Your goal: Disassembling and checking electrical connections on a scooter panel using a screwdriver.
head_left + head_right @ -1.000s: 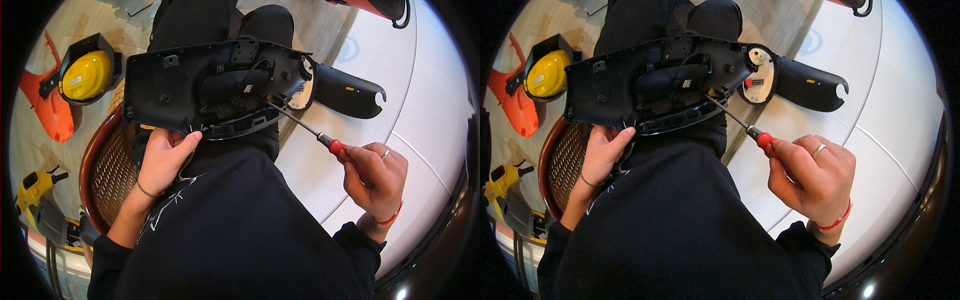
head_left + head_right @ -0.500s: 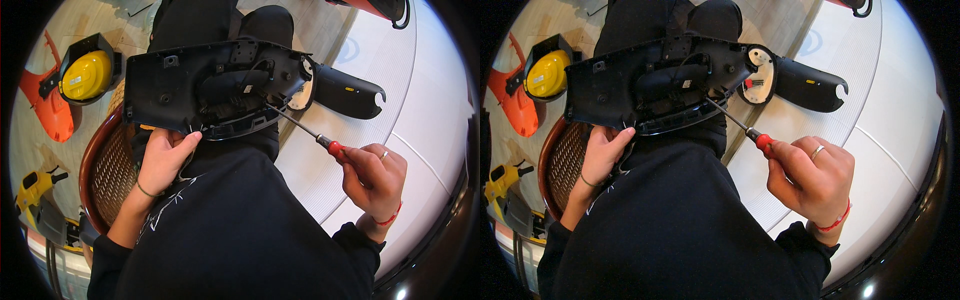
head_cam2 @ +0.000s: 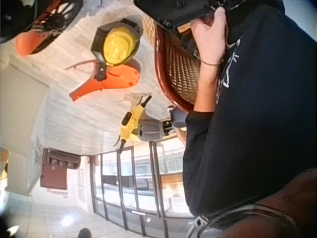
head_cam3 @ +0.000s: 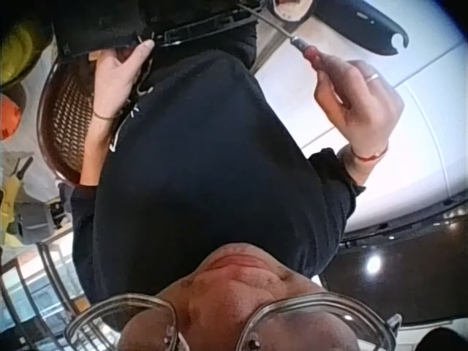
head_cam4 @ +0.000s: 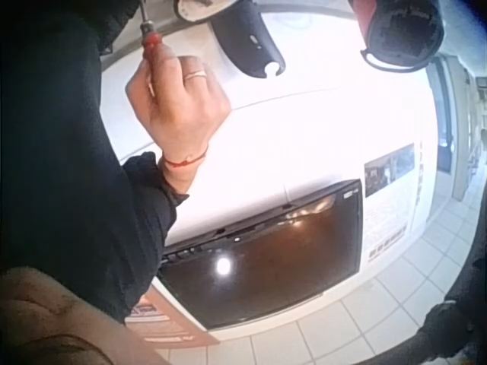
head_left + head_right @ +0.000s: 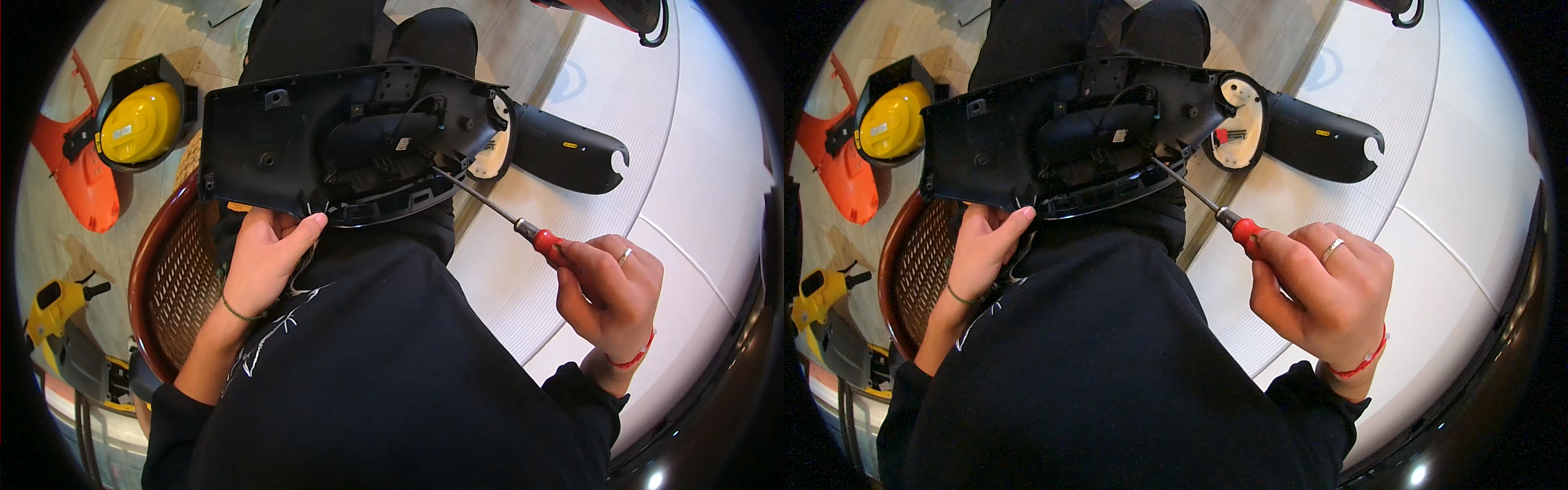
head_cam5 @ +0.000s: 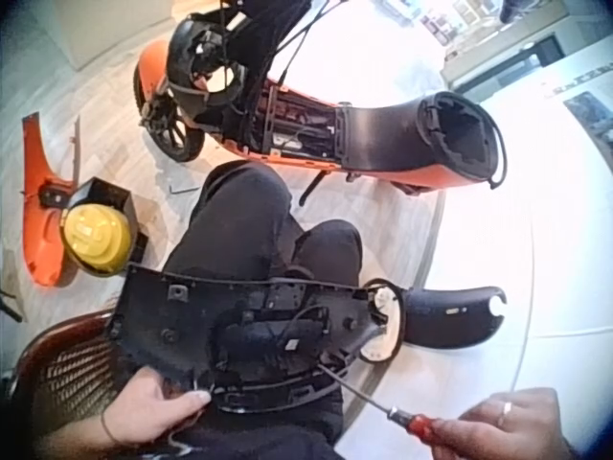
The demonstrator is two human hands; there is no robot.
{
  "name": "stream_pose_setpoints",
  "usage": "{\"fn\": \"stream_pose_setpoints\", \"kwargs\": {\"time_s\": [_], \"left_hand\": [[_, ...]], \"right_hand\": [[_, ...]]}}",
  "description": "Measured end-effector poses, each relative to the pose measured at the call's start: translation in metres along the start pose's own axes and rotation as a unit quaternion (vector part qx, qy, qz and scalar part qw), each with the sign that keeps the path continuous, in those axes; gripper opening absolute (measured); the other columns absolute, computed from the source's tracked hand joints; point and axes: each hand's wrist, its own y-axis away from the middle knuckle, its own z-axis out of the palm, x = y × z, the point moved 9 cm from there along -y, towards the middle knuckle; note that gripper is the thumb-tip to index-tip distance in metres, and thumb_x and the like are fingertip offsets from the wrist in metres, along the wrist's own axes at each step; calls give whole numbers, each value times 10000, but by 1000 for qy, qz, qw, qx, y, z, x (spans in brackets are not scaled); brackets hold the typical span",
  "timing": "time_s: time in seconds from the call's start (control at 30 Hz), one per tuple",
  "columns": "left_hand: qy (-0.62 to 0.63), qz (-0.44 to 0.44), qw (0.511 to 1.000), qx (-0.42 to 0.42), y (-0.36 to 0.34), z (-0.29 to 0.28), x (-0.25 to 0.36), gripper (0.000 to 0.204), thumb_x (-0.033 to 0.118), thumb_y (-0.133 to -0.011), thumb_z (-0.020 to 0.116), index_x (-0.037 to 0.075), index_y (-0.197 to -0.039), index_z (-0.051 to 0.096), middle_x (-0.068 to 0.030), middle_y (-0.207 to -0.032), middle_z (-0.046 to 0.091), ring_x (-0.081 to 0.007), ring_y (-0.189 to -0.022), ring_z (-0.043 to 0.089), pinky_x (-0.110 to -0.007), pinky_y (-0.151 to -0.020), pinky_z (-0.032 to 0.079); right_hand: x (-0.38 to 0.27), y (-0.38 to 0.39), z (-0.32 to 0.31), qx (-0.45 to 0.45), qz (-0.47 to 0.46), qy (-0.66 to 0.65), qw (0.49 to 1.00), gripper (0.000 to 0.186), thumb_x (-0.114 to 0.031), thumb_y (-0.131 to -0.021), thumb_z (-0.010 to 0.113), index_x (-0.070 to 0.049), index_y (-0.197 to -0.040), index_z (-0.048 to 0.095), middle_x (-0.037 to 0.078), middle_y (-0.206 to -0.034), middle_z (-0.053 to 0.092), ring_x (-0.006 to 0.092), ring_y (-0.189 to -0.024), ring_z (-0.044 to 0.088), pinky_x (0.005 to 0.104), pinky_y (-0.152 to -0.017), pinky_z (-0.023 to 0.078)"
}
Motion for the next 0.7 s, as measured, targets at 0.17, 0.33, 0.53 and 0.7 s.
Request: {"fn": "stream_pose_setpoints", "kwargs": {"time_s": [0.17,0.33,0.53,0.7], "left_hand": [[-6,-1,1000,1,0,0,0,321,78,-835,646,-31,-1093,489,-41,-902,584,-67,-782,544,-209,-695,454],[-23,-2,1000,1,-1,-1,-1,332,86,-836,648,-33,-1101,486,-43,-897,584,-71,-784,549,-214,-704,459],[1,12,1000,-2,0,1,2,351,79,-838,644,-29,-1126,475,-47,-925,582,-74,-811,549,-214,-723,458],[-15,-10,1000,0,0,-1,-2,346,72,-841,641,-28,-1127,475,-50,-948,583,-77,-836,552,-217,-745,459]], "right_hand": [[2,0,1,-9,4,11,1000,186,-26,-618,712,-36,-794,654,43,-567,535,152,-454,510,253,-394,343],[1,2,-1,-1,3,4,1000,187,-36,-618,715,-36,-796,656,43,-569,545,152,-456,515,249,-397,346],[1,2,0,-3,3,2,1000,188,-39,-618,715,-37,-797,657,44,-568,550,152,-456,518,245,-398,346],[1,2,0,1,3,1,1000,188,-36,-619,713,-38,-798,657,43,-568,548,152,-457,515,244,-397,343]]}}
